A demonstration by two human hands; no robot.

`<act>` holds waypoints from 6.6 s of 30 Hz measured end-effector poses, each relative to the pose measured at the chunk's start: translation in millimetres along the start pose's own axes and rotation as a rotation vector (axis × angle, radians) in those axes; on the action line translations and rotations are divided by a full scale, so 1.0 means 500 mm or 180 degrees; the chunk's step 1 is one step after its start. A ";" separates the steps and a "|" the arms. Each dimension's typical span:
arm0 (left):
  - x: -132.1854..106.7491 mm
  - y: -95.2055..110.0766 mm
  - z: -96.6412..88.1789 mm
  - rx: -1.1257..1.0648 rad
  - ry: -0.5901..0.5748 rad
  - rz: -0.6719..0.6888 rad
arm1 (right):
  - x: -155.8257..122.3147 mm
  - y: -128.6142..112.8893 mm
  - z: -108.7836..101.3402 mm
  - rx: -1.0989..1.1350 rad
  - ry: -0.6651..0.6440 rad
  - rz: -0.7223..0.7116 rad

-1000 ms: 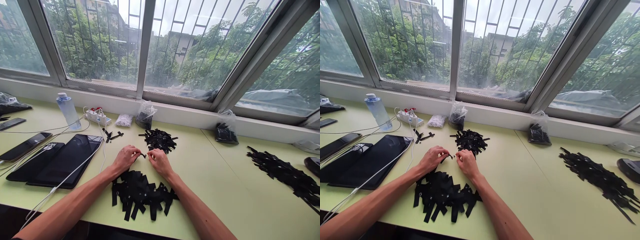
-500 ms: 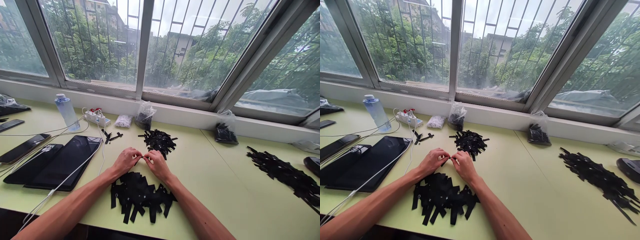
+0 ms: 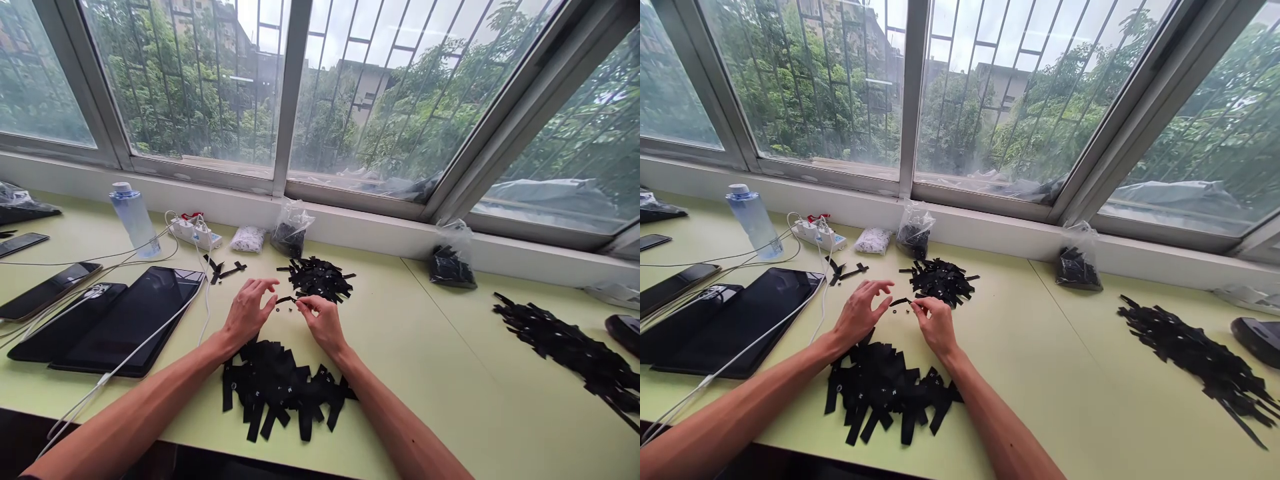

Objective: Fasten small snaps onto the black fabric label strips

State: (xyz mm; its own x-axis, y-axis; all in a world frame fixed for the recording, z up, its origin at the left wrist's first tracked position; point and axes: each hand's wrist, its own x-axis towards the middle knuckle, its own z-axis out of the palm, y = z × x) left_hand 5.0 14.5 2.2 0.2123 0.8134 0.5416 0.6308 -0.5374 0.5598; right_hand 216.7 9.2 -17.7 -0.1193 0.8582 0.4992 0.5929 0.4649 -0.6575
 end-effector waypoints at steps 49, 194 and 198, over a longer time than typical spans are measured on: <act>0.000 -0.014 0.028 -0.3051 -0.0513 -0.1255 | 0.011 -0.009 -0.003 0.0418 -0.0299 0.0303; -0.015 0.034 -0.008 -0.1342 -0.0244 0.0627 | -0.023 -0.053 -0.006 -0.0506 0.0438 -0.1591; -0.017 0.034 -0.007 -0.1315 -0.0213 0.0620 | -0.023 -0.056 -0.004 -0.0399 0.0370 -0.1502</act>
State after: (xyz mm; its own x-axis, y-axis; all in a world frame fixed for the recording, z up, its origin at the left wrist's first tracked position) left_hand 11.7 -2.3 9.4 0.3536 0.6937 0.6275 0.2268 -0.7144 0.6620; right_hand 203.2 -14.3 -4.0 -0.3124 0.5274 0.7901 0.5876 0.7608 -0.2755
